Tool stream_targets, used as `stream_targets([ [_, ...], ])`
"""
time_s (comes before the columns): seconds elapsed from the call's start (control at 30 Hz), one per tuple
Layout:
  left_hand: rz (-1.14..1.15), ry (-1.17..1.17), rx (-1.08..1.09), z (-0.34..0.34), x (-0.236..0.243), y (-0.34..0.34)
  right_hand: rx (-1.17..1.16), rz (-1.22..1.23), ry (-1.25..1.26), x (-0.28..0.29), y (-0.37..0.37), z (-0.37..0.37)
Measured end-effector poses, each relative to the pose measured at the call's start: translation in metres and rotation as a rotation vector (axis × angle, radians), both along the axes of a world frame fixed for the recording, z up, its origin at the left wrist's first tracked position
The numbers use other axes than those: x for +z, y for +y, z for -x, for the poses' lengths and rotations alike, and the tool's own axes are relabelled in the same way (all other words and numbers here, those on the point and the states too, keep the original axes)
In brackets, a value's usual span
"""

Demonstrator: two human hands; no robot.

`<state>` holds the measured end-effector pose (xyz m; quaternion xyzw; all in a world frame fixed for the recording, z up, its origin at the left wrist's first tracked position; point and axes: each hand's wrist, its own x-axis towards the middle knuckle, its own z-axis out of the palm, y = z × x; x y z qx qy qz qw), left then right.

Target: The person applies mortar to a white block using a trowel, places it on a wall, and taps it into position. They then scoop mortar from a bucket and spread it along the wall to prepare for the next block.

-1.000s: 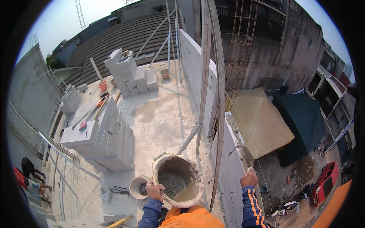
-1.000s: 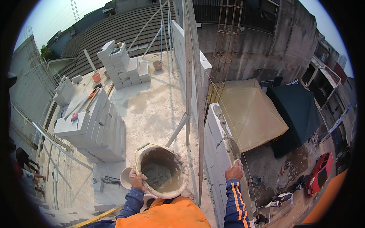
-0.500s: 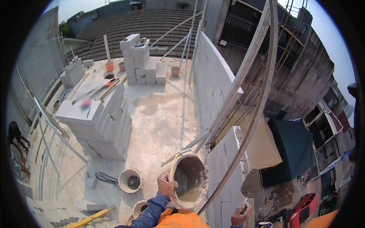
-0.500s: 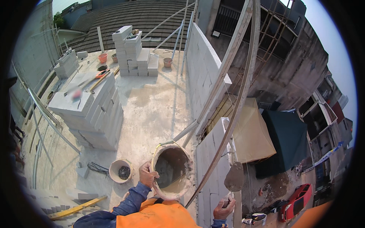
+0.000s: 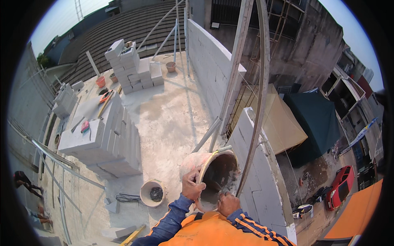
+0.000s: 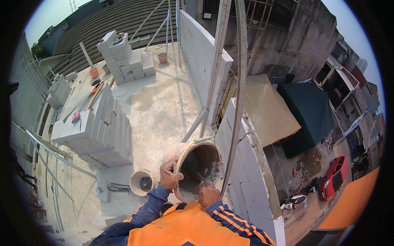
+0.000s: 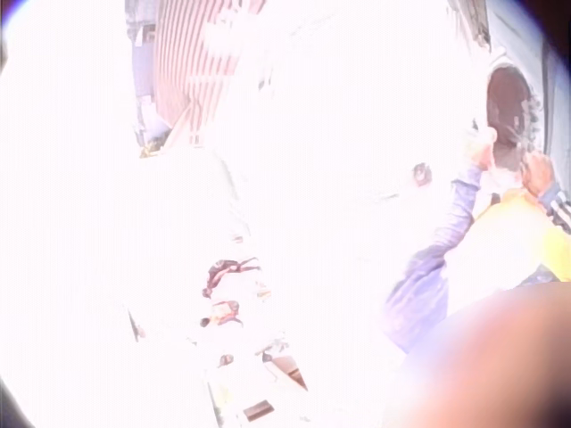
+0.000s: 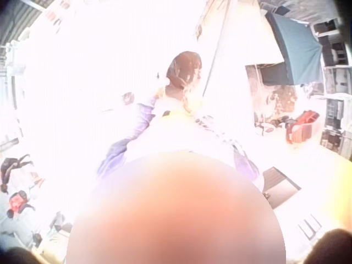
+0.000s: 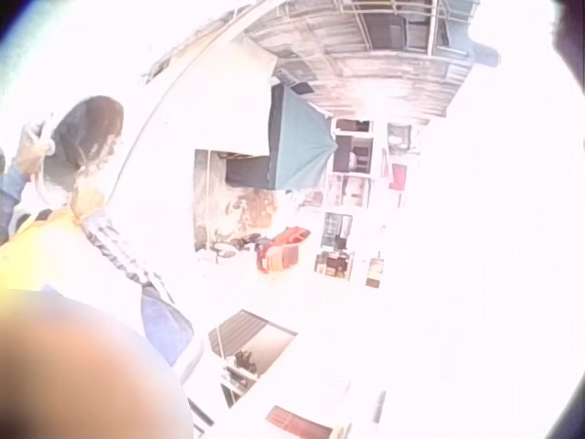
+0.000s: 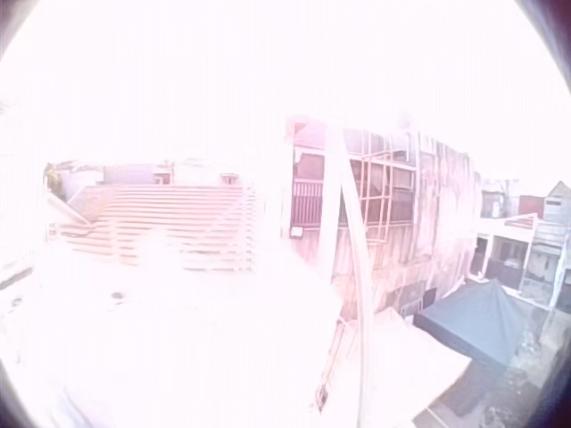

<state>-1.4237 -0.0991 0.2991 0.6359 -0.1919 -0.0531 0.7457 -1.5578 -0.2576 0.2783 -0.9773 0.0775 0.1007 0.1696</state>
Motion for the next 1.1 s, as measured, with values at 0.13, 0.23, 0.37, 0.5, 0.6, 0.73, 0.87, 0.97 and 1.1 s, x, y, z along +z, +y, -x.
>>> stream_targets([
  [0.13,-0.011,0.086,0.036,0.009,-0.001,-0.011,0.044,-0.194,0.004,0.013,-0.008,0.015],
  [0.23,-0.037,0.108,0.045,0.021,0.000,-0.026,0.015,-0.419,0.064,0.015,-0.034,0.014],
  [0.37,-0.005,0.209,0.160,0.034,0.003,-0.043,-0.157,-0.843,0.181,0.013,-0.076,0.030],
  [0.5,0.160,0.289,0.191,0.048,-0.002,-0.050,-0.189,-0.786,0.121,0.007,-0.097,0.055],
  [0.6,0.139,0.369,0.253,0.063,-0.010,-0.047,-0.245,-0.946,0.095,0.007,-0.109,0.073],
  [0.73,0.200,0.392,0.321,0.078,-0.016,-0.043,-0.356,-1.199,0.128,0.020,-0.132,0.094],
  [0.87,0.237,0.361,0.371,0.090,-0.018,-0.035,-0.447,-1.411,0.205,0.037,-0.174,0.120],
  [0.97,0.244,0.382,0.444,0.099,-0.020,-0.027,-0.610,-1.528,0.128,0.040,-0.206,0.138],
  [1.1,0.262,0.348,0.477,0.112,-0.022,-0.020,-0.740,-1.514,-0.093,0.013,-0.245,0.120],
])
